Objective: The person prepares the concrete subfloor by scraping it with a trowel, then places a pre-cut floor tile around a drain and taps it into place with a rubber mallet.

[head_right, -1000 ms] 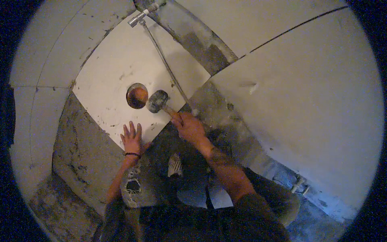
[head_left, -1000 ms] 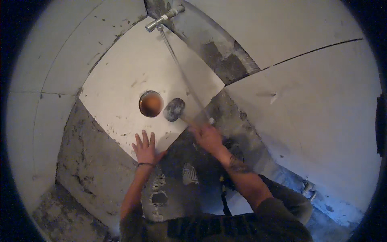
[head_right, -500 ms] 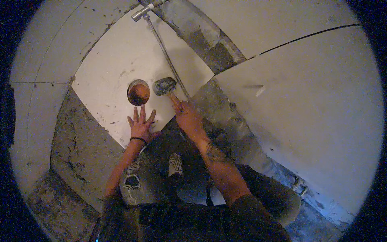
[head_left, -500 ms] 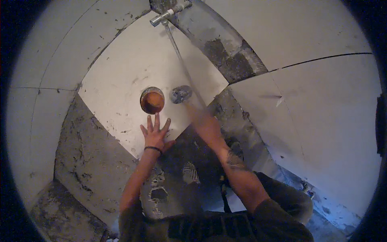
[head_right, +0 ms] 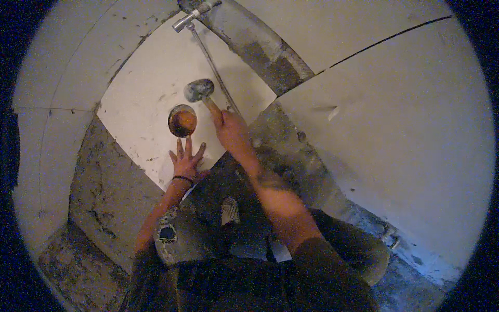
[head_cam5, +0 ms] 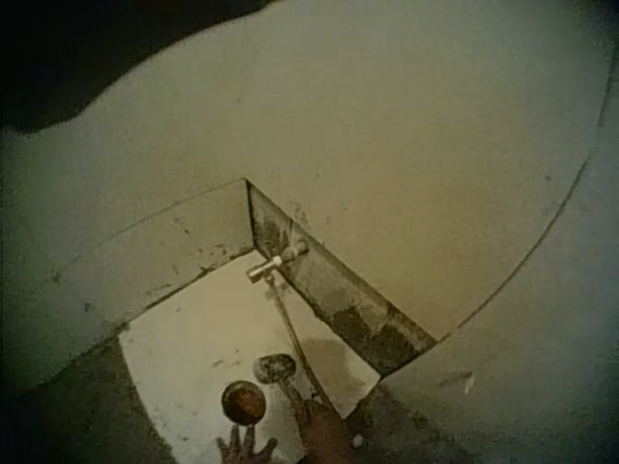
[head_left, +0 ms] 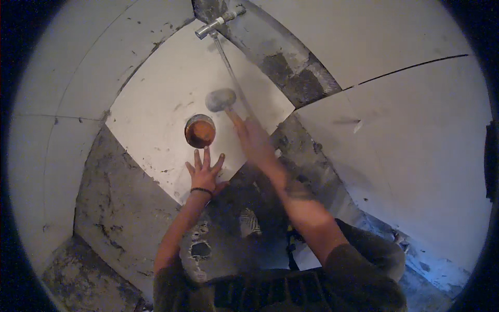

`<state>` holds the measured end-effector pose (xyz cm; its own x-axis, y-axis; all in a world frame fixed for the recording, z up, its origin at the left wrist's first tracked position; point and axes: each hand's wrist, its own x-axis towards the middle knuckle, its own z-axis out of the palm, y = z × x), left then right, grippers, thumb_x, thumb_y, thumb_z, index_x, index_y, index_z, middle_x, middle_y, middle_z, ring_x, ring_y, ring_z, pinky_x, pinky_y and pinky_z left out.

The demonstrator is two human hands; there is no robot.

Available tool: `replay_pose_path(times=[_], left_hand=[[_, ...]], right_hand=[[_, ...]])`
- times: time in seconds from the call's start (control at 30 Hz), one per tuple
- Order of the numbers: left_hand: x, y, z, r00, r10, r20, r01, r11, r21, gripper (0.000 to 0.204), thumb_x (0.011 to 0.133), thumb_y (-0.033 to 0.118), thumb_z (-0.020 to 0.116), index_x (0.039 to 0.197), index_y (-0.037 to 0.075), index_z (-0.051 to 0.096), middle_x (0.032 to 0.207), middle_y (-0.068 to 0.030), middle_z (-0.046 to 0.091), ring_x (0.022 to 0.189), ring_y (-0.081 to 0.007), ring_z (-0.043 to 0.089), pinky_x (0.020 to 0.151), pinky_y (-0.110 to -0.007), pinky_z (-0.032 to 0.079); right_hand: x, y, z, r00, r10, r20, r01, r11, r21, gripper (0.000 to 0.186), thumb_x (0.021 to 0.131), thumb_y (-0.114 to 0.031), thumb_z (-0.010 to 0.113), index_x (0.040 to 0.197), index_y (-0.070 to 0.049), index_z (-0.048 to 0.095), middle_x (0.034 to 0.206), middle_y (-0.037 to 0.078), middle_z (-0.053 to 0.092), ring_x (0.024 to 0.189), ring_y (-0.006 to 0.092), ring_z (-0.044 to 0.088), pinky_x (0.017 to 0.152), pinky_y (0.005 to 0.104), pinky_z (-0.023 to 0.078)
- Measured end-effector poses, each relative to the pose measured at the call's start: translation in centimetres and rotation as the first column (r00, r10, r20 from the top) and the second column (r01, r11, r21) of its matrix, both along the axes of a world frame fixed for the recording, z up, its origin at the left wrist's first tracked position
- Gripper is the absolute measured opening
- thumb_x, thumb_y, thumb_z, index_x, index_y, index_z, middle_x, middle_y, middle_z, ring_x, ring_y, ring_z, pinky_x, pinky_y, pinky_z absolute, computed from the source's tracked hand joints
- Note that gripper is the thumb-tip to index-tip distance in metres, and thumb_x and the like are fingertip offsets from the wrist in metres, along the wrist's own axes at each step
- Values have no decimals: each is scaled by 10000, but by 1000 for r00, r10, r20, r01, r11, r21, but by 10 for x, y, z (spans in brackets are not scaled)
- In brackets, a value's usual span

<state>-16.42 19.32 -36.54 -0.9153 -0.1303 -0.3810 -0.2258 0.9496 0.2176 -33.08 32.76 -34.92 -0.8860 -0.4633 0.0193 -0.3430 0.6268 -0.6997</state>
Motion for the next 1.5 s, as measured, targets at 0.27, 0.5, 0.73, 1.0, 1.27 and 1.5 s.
replay_pose_path(times=[0.27, 0.5, 0.73, 1.0, 1.27, 1.5], left_hand=[[-1, 3, 0, 999, -18, 38, 19, 999, -33, 989, 593, 527, 798, 1443, 373, 315, 1567, -155, 42, 1412, -465, 38, 1005, -746, 174], [-1, 5, 4, 999, 4, 36, -3, 1000, -10, 982, 588, 503, 811, 1436, 366, 336, 1564, -164, 43, 1407, -480, 41, 989, -760, 172], [-2, 8, 4, 999, -19, 31, 19, 1000, -4, 957, 603, 528, 790, 1433, 365, 343, 1563, -168, 50, 1408, -481, 23, 982, -769, 162], [-60, -52, -20, 951, 150, -272, -153, 988, 7, 833, 715, 641, 639, 1433, 322, 361, 1536, -140, 200, 1392, -413, 192, 1072, -634, 214], [-168, -107, 7, 871, 485, 76, -476, 872, -117, 852, 757, 680, 582, 1470, 361, 244, 1576, -92, 74, 1423, -430, 44, 1036, -704, 187], [-177, -111, -5, 874, 475, 105, -464, 879, -111, 946, 695, 702, 634, 1476, 391, 201, 1581, -80, 40, 1421, -442, 24, 1007, -743, 189]], right_hand=[[-15, -17, 14, 978, -128, 163, 114, 989, 97, 406, 931, -370, 485, 845, -3, 636, 767, 248, 621, 756, 452, 603, 699, 520, 480], [-4, -14, 18, 983, -77, 167, 73, 997, 33, 425, 933, -372, 469, 828, 3, 640, 824, 245, 626, 786, 443, 603, 713, 526, 468], [-11, -17, -10, 979, -87, 182, 64, 990, 129, 395, 931, -369, 471, 893, -12, 635, 832, 236, 638, 778, 430, 611, 705, 524, 469], [-53, -35, -25, 998, 69, -1, -69, 997, 17, 332, 952, -322, 441, 979, -55, 636, 999, 200, 640, 829, 402, 616, 717, 516, 473], [-75, -77, -2, 988, 155, -21, -153, 985, 77, 313, 943, -342, 466, 1013, -94, 644, 1019, 187, 644, 909, 399, 615, 775, 494, 485], [-108, -113, 10, 993, 117, -3, -116, 987, 109, 376, 932, -409, 481, 994, -75, 643, 874, 232, 647, 862, 434, 611, 746, 497, 486]])
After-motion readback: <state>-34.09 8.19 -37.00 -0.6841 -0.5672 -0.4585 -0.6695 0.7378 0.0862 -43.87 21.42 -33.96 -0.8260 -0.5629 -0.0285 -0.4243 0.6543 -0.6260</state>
